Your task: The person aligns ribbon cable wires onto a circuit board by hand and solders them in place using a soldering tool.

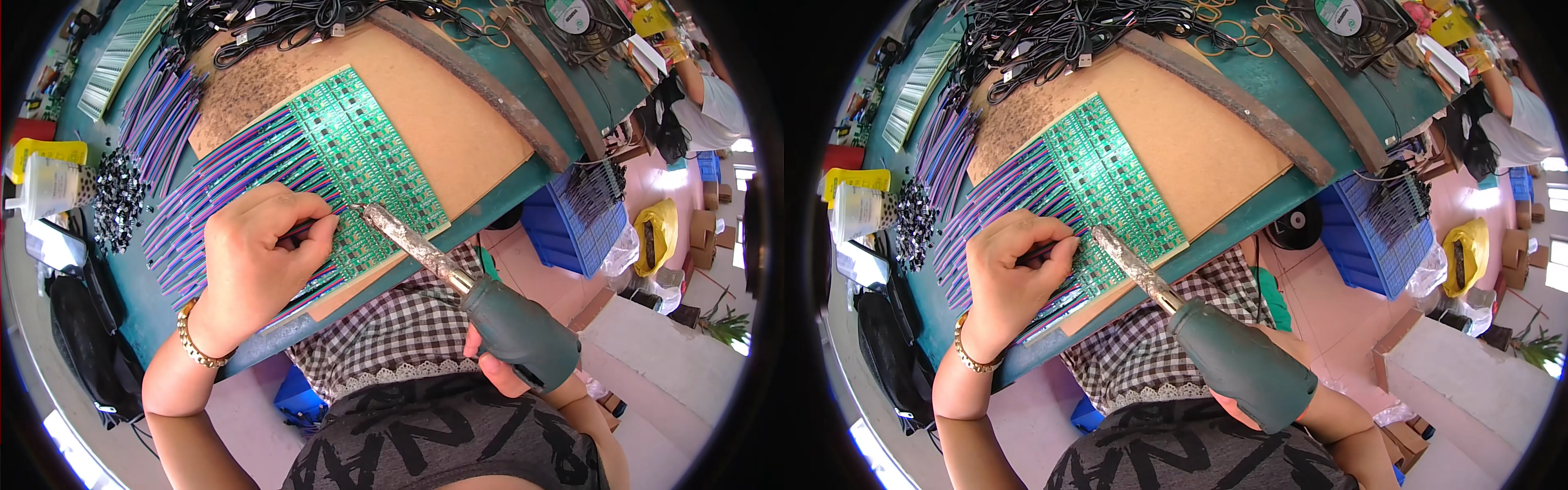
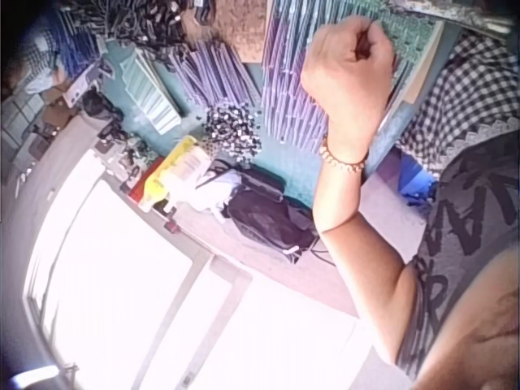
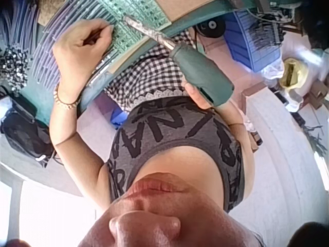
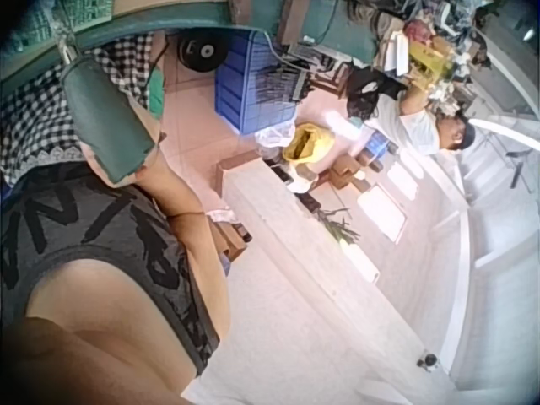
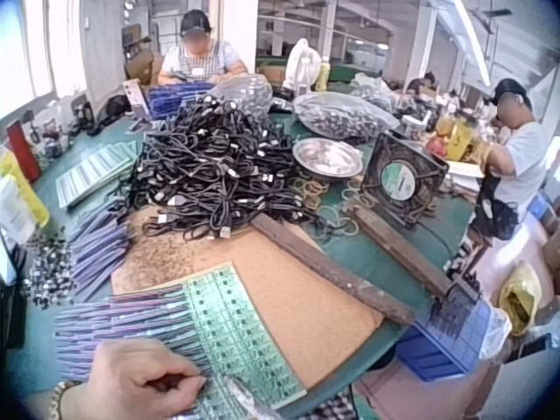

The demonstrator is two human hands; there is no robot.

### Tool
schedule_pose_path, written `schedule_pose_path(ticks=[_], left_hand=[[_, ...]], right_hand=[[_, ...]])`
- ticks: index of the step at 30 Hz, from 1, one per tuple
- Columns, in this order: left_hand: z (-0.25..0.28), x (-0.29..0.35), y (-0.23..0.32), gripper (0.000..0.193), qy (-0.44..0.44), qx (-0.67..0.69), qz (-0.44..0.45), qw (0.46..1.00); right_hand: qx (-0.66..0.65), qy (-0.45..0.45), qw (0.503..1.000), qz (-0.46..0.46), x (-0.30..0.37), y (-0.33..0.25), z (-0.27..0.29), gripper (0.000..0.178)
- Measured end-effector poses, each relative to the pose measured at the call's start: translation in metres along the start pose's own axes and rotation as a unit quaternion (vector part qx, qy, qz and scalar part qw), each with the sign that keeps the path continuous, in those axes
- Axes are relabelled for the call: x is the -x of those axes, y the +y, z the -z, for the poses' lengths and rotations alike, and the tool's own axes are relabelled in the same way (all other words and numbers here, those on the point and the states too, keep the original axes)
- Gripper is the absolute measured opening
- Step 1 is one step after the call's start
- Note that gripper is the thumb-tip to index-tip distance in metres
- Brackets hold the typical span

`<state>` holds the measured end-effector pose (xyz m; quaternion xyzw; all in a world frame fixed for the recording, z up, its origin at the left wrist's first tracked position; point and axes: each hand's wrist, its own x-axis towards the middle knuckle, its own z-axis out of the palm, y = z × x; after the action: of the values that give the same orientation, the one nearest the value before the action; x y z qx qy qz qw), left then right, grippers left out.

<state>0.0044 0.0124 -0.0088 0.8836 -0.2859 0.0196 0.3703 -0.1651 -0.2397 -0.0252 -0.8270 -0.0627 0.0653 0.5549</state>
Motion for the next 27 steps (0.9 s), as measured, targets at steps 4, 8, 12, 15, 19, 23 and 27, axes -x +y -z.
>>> schedule_pose_path(ticks=[4,8,12,15,19,23,27], left_hand=[[0.000,0.000,0.000,0.009,-0.002,-0.002,-0.002,1.000],[0.000,0.000,0.000,0.009,-0.004,0.004,0.006,1.000],[0.001,0.000,0.000,0.008,-0.005,0.004,0.005,1.000],[-0.001,0.000,0.001,0.008,0.002,0.009,0.003,1.000],[0.000,-0.001,-0.001,0.008,-0.004,0.018,0.000,1.000],[0.005,-0.001,0.001,0.007,-0.018,0.016,0.004,1.000],[0.035,-0.010,-0.011,0.003,0.001,-0.068,0.002,0.998]], right_hand=[[0.007,-0.003,1.000,-0.007,0.001,-0.001,0.001,0.041],[0.009,-0.005,1.000,-0.017,0.006,-0.002,0.004,0.041],[0.010,0.000,0.999,-0.039,0.010,-0.007,0.006,0.041],[0.017,0.038,0.995,-0.089,0.010,-0.012,0.008,0.042],[-0.054,0.076,0.987,-0.129,0.014,-0.008,0.022,0.045],[0.020,0.143,0.990,-0.001,0.025,0.008,0.047,0.059],[-0.032,0.233,0.972,-0.024,0.038,0.007,0.049,0.056]])
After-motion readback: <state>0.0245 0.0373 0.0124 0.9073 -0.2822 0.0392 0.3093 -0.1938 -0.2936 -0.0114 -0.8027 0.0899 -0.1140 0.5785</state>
